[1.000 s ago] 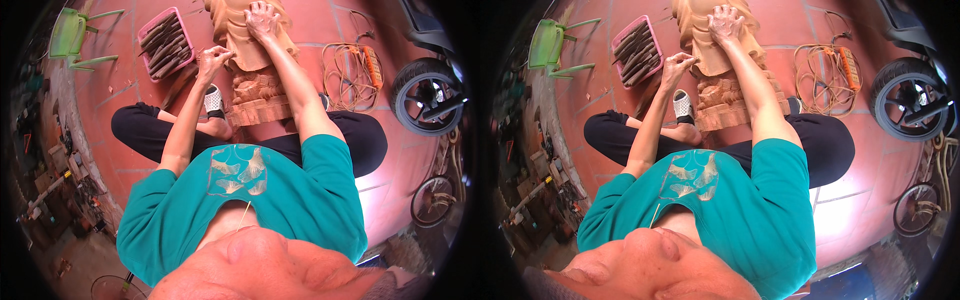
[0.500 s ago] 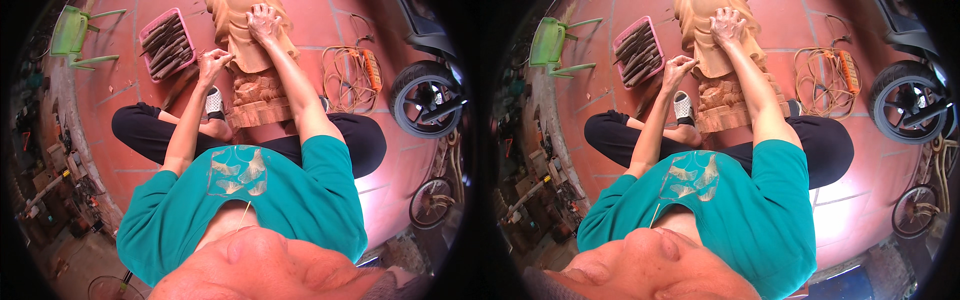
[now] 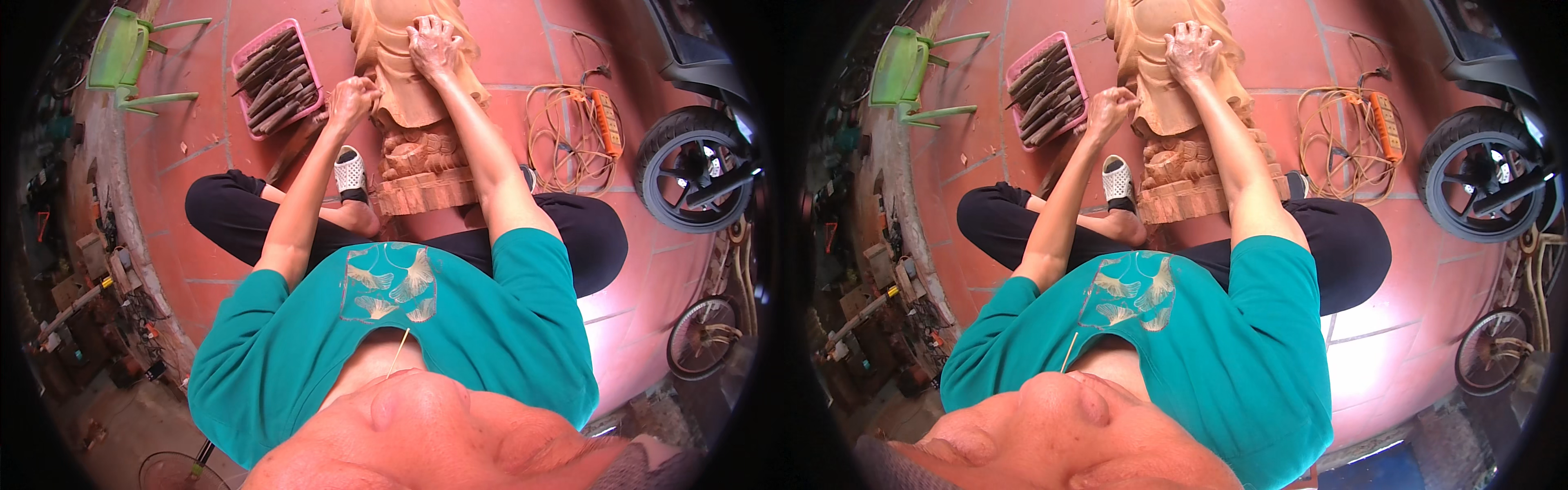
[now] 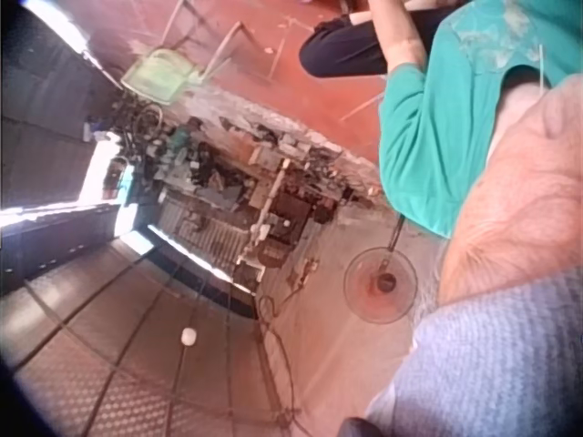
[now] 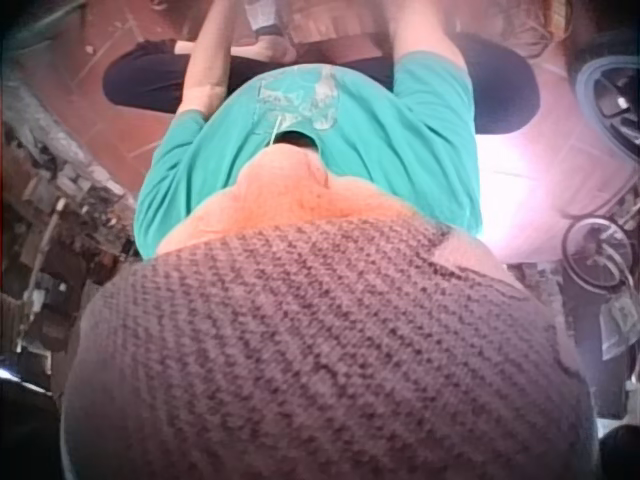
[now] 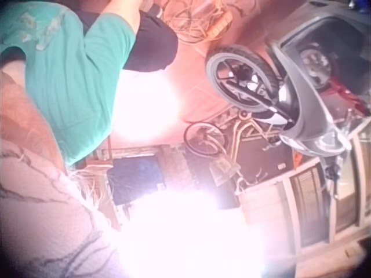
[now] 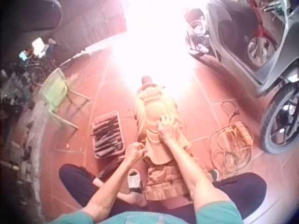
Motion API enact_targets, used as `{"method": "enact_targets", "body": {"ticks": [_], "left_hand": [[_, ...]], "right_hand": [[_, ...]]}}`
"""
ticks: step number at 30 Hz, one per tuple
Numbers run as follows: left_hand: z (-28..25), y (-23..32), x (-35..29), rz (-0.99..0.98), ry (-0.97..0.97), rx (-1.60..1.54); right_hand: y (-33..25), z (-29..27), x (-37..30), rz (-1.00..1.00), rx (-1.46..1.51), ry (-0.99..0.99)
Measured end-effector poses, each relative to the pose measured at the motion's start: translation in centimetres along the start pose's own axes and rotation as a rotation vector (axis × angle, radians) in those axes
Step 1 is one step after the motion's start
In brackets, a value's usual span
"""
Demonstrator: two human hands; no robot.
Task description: The person sits on the floor and carves a wooden sculpture using a small chisel and mallet. They repeatedly strike the chisel to shape the surface of the sculpture, focusing on the upper body area.
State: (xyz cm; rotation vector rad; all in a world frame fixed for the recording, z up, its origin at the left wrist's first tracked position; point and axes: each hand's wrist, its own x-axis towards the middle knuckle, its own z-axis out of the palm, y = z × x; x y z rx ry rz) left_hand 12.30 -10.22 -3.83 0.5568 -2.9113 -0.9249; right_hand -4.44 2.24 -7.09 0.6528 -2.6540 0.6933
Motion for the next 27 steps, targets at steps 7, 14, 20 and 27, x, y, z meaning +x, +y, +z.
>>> {"method": "enact_targets", "body": {"ticks": [7,14,20,27], "left_hand": [[1.5,-0.8,1.5,-0.016,0.203,-0.077],[3.1,-2.7,1.8,0.104,0.311,-0.08],[1.8,-2.9,1.2,-0.169,0.179,-0.495],[2.3,-5.5,5.3,-0.11,0.452,-0.437]], "right_hand": [[-0.2,0.1,0.1,-0.004,0.027,0.019],[0.2,0.3,0.5,0.007,0.067,-0.02],[0.9,0.2,0.4,0.009,0.049,-0.013],[-0.1,-0.2,0.1,-0.002,0.055,-0.02]]}}
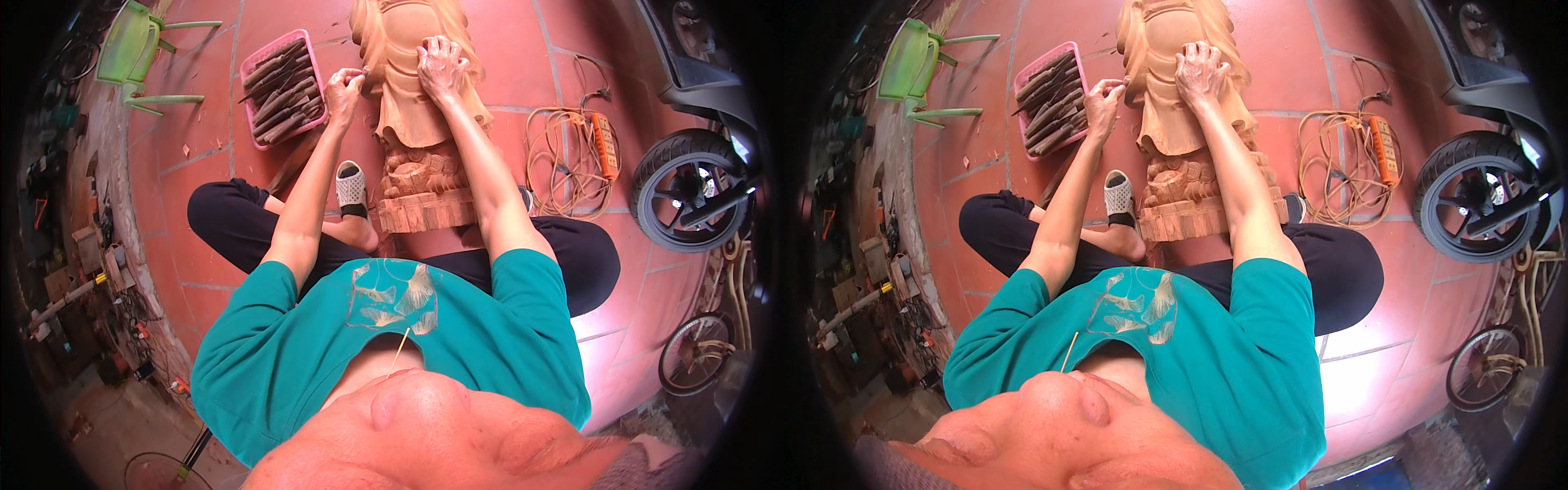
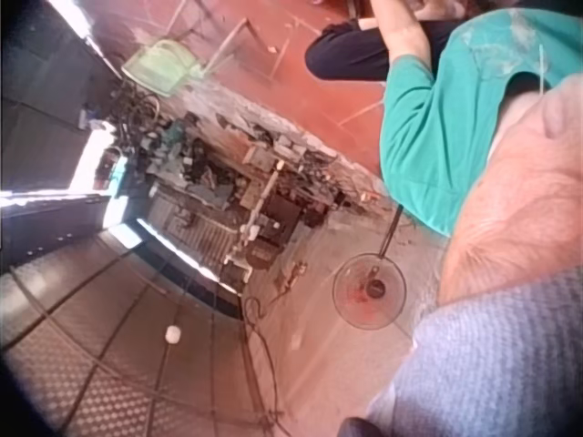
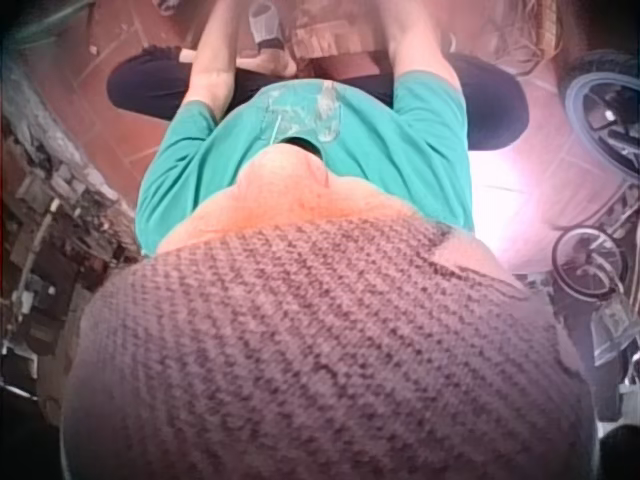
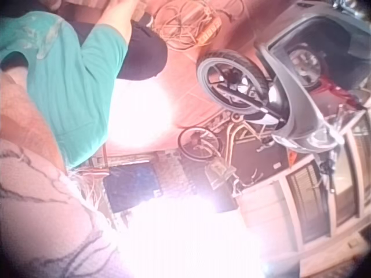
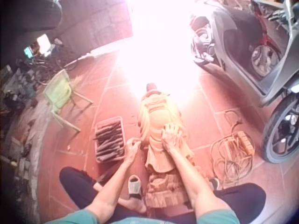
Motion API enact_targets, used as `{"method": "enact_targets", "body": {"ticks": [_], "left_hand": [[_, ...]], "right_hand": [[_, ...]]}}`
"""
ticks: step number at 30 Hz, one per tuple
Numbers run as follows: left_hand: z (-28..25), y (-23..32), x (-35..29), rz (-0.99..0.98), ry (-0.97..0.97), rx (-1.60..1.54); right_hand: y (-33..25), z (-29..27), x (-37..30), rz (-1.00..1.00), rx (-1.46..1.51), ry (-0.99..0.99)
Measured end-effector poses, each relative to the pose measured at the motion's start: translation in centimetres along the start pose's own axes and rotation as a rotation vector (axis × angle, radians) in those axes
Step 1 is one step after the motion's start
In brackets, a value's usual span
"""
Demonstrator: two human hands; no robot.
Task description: The person sits on the floor and carves a wooden sculpture using a small chisel and mallet. They repeatedly strike the chisel to shape the surface of the sculpture, focusing on the upper body area.
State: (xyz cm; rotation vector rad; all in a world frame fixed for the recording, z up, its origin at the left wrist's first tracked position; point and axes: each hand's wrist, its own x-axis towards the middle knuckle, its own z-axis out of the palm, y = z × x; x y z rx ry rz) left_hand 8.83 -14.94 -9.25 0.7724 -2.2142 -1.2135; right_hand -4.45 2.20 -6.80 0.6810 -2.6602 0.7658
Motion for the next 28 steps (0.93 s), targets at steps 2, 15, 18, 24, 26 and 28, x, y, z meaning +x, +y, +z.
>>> {"method": "enact_targets", "body": {"ticks": [2,15,18,24,26,28], "left_hand": [[0.8,0.5,1.1,0.036,-0.02,0.084],[4.2,4.4,7.9,0.292,0.0,0.402],[4.3,4.2,9.9,0.229,-0.051,0.372],[1.6,2.8,4.3,0.231,-0.096,0.262],[1.4,3.1,4.5,0.207,-0.116,0.271],[1.3,2.7,5.2,0.256,-0.07,0.325]], "right_hand": [[0.1,-0.1,0.0,0.003,0.001,-0.002],[-0.3,-0.2,0.0,0.009,-0.004,0.007],[-0.7,-0.2,0.1,-0.007,0.02,0.012],[0.2,0.0,-0.1,-0.001,-0.022,0.043],[0.4,0.0,0.1,0.008,-0.002,0.031],[-0.2,0.2,-0.1,-0.001,-0.038,0.021]]}}
